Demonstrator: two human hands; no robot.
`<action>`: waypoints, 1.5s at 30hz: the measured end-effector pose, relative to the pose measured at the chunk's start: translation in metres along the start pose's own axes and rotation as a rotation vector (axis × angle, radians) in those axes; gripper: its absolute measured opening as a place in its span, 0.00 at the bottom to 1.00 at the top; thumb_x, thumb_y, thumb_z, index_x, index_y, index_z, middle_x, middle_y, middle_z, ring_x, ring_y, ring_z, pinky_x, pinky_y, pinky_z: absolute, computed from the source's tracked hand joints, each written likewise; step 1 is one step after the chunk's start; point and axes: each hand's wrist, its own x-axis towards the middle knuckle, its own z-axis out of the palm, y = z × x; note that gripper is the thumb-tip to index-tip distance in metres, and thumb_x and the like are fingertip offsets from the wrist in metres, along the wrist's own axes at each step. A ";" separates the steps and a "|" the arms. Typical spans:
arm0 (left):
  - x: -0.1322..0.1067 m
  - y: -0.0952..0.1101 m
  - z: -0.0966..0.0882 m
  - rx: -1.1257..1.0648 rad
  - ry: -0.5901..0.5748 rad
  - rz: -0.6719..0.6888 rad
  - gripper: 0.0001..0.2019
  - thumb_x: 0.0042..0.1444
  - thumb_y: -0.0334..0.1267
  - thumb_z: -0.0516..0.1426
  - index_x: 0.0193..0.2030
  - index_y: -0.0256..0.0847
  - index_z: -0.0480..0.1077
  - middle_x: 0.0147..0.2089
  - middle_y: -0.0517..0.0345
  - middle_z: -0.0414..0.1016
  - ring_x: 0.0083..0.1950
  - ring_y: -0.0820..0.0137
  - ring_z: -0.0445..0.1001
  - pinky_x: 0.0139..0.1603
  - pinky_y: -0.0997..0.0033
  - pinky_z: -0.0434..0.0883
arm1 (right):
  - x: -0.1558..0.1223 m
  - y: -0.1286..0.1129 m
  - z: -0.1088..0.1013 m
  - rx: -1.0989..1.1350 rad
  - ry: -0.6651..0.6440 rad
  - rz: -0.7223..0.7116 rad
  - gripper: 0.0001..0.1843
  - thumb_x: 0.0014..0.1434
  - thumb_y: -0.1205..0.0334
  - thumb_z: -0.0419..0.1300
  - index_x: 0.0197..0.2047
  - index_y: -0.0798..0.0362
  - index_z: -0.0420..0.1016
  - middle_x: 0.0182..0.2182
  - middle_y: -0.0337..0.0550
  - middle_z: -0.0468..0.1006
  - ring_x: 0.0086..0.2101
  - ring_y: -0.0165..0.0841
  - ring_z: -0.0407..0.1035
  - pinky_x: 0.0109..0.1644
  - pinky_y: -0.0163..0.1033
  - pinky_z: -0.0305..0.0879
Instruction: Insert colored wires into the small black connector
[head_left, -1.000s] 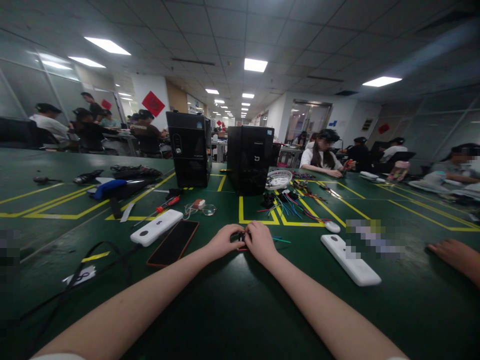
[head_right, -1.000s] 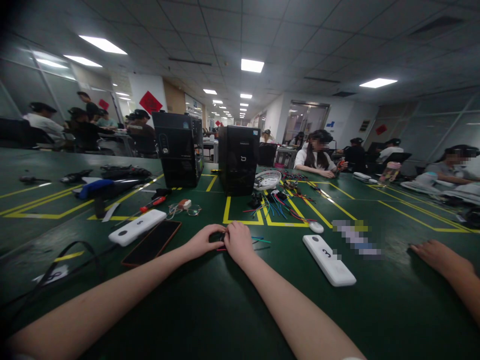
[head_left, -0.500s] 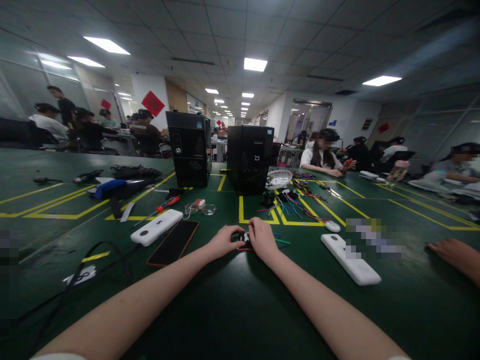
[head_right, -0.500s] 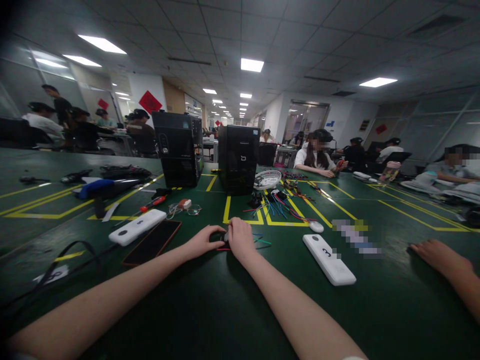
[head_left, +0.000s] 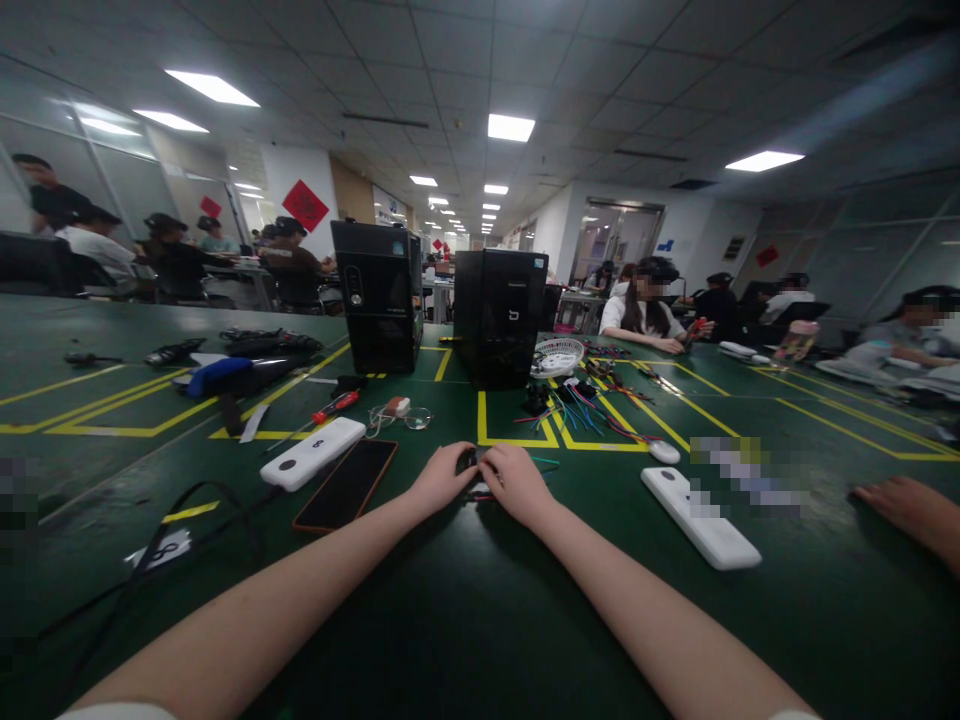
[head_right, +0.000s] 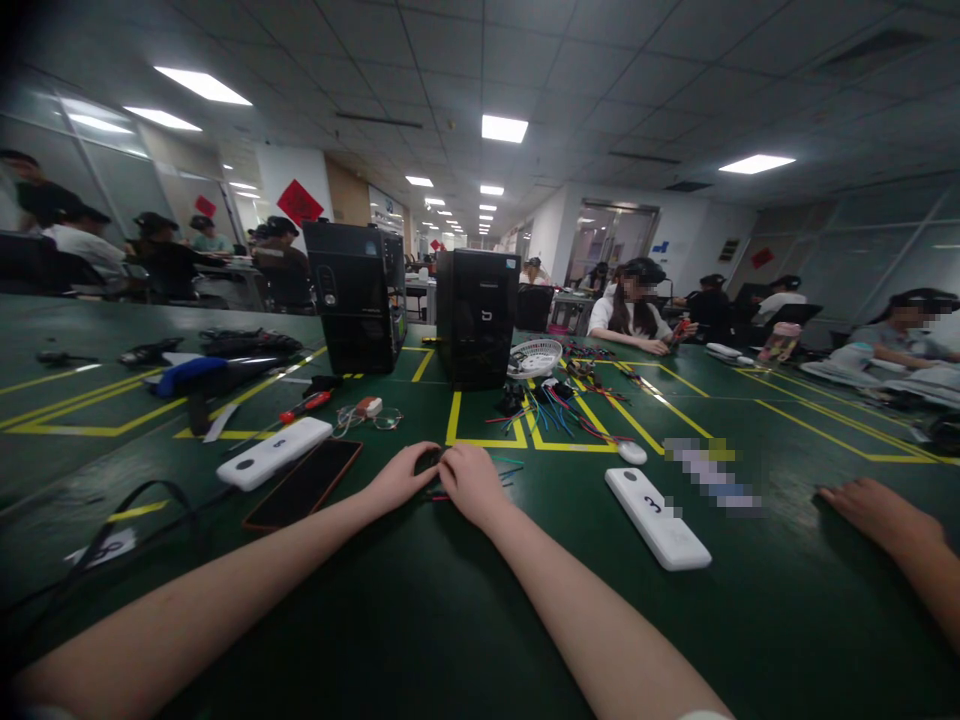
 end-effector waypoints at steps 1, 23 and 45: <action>0.000 0.000 0.000 0.009 -0.006 0.007 0.16 0.53 0.38 0.55 0.49 0.39 0.67 0.49 0.50 0.72 0.51 0.60 0.69 0.57 0.57 0.61 | 0.001 0.003 -0.001 -0.008 0.036 0.049 0.09 0.61 0.64 0.49 0.36 0.55 0.69 0.35 0.45 0.70 0.38 0.32 0.63 0.43 0.37 0.56; -0.001 0.007 -0.004 -0.006 -0.065 0.000 0.13 0.53 0.40 0.55 0.45 0.40 0.67 0.46 0.52 0.73 0.49 0.60 0.69 0.54 0.57 0.62 | -0.001 0.015 0.006 -0.046 -0.055 0.194 0.08 0.59 0.66 0.50 0.39 0.54 0.69 0.37 0.44 0.72 0.38 0.33 0.65 0.43 0.37 0.57; 0.004 -0.008 0.002 -0.331 0.062 -0.095 0.17 0.60 0.39 0.48 0.55 0.37 0.59 0.47 0.50 0.71 0.50 0.67 0.70 0.54 0.64 0.65 | 0.000 -0.014 -0.012 -0.086 -0.259 -0.133 0.10 0.54 0.60 0.58 0.39 0.55 0.71 0.38 0.48 0.73 0.42 0.36 0.65 0.46 0.40 0.59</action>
